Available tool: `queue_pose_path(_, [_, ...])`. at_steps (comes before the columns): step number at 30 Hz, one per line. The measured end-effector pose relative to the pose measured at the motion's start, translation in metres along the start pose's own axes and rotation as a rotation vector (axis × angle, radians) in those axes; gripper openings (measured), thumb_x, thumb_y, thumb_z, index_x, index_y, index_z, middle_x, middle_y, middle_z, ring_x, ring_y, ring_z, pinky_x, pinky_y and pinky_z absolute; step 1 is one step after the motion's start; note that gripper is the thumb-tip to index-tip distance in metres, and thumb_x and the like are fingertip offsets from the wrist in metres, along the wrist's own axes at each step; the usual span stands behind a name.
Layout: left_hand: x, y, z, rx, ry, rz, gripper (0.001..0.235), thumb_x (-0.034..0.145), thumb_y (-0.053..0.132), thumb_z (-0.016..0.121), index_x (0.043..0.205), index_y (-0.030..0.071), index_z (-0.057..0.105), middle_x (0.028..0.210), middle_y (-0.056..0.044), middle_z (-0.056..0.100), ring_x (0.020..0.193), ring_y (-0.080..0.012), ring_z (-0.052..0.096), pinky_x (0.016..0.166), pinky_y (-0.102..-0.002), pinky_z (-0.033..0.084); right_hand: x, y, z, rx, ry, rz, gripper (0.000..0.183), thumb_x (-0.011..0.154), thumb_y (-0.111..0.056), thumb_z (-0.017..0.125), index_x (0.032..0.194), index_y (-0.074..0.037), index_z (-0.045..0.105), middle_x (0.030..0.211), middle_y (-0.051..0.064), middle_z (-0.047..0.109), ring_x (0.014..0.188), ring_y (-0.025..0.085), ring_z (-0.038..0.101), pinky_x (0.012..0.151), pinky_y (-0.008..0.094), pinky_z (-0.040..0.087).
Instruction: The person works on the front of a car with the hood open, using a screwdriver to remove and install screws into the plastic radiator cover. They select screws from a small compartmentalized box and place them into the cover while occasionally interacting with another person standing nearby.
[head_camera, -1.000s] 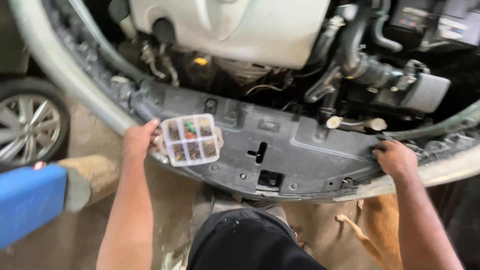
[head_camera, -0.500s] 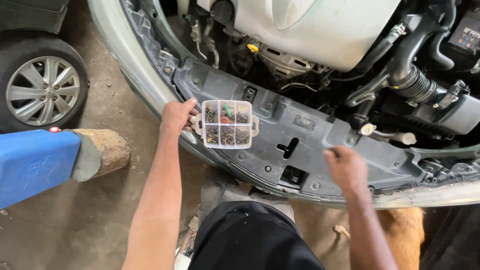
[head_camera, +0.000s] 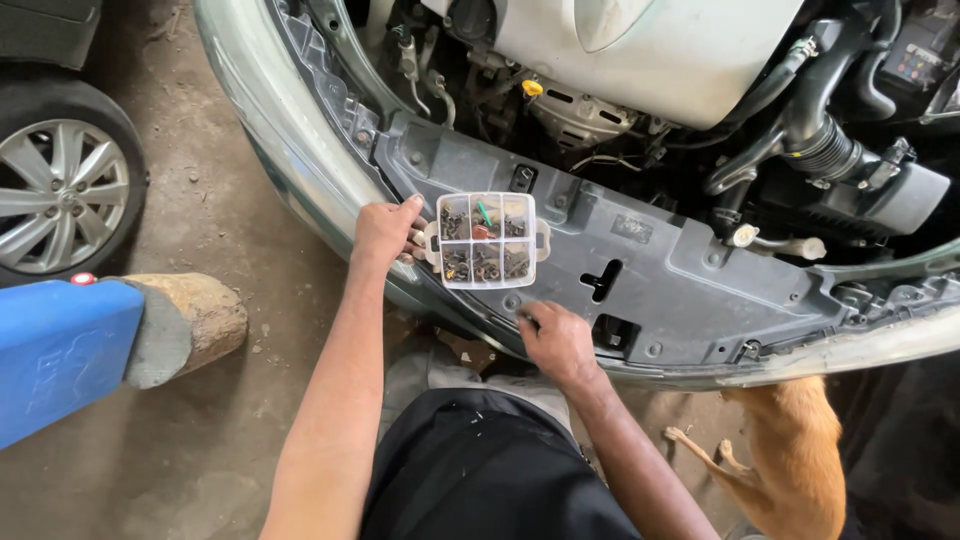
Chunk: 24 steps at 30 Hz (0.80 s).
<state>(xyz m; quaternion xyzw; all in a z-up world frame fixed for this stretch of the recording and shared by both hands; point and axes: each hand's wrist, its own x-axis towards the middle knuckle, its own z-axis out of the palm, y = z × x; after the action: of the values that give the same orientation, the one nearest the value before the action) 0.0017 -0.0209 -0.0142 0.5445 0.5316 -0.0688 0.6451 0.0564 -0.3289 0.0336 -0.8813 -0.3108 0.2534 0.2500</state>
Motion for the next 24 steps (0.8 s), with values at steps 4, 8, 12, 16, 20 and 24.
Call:
queue_pose_path(4, [-0.002,0.002,-0.007,-0.009,-0.061,-0.033,0.048,0.096,0.038,0.067,0.092,-0.009,0.073,0.072,-0.016,0.073,0.049,-0.0218,0.070,0.038,-0.031,0.050,0.024,-0.025,0.006,-0.045,0.099,0.019,0.018,0.088,-0.025,0.070,0.100,-0.013,0.076,0.094,0.010,0.074,0.085,0.034,0.072,0.073,0.045,0.057])
queue_pose_path(8, [-0.007,0.010,-0.010,0.066,-0.060,-0.055,0.046,0.096,0.039,0.066,0.094,-0.006,0.075,0.074,-0.015,0.075,0.051,-0.0203,0.072,0.040,-0.029,0.053,0.051,-0.029,0.024,-0.117,0.130,-0.008,0.018,0.089,-0.026,0.069,0.100,-0.014,0.076,0.095,0.008,0.075,0.086,0.032,0.072,0.074,0.045,0.057])
queue_pose_path(12, [-0.005,0.010,-0.014,0.067,-0.099,-0.055,0.047,0.097,0.039,0.065,0.095,-0.007,0.075,0.075,-0.015,0.075,0.050,-0.0204,0.071,0.040,-0.029,0.052,0.072,-0.036,0.037,-0.242,0.056,0.035,0.020,0.089,-0.029,0.066,0.099,-0.015,0.077,0.096,0.009,0.075,0.088,0.033,0.072,0.075,0.047,0.057])
queue_pose_path(16, [-0.003,0.008,-0.017,0.062,-0.121,-0.054,0.048,0.097,0.040,0.064,0.095,-0.007,0.074,0.074,-0.015,0.075,0.049,-0.0202,0.070,0.040,-0.030,0.052,0.081,-0.036,0.052,-0.280,0.020,0.112,0.023,0.088,-0.033,0.064,0.096,-0.016,0.078,0.096,0.010,0.076,0.091,0.035,0.072,0.077,0.050,0.056])
queue_pose_path(20, [-0.005,0.010,-0.020,0.070,-0.140,-0.036,0.049,0.098,0.040,0.063,0.093,-0.007,0.074,0.074,-0.015,0.075,0.048,-0.0196,0.070,0.040,-0.030,0.052,0.089,-0.059,0.047,-0.327,-0.050,0.250,0.030,0.090,-0.041,0.064,0.095,-0.015,0.078,0.094,0.013,0.076,0.092,0.035,0.073,0.080,0.050,0.056])
queue_pose_path(24, [-0.006,0.010,-0.021,0.088,-0.150,-0.046,0.048,0.098,0.040,0.062,0.093,-0.006,0.074,0.073,-0.014,0.075,0.048,-0.0198,0.070,0.040,-0.030,0.052,0.093,-0.065,0.053,-0.367,-0.120,0.382,0.035,0.092,-0.047,0.063,0.098,-0.015,0.078,0.093,0.014,0.076,0.094,0.036,0.072,0.082,0.050,0.056])
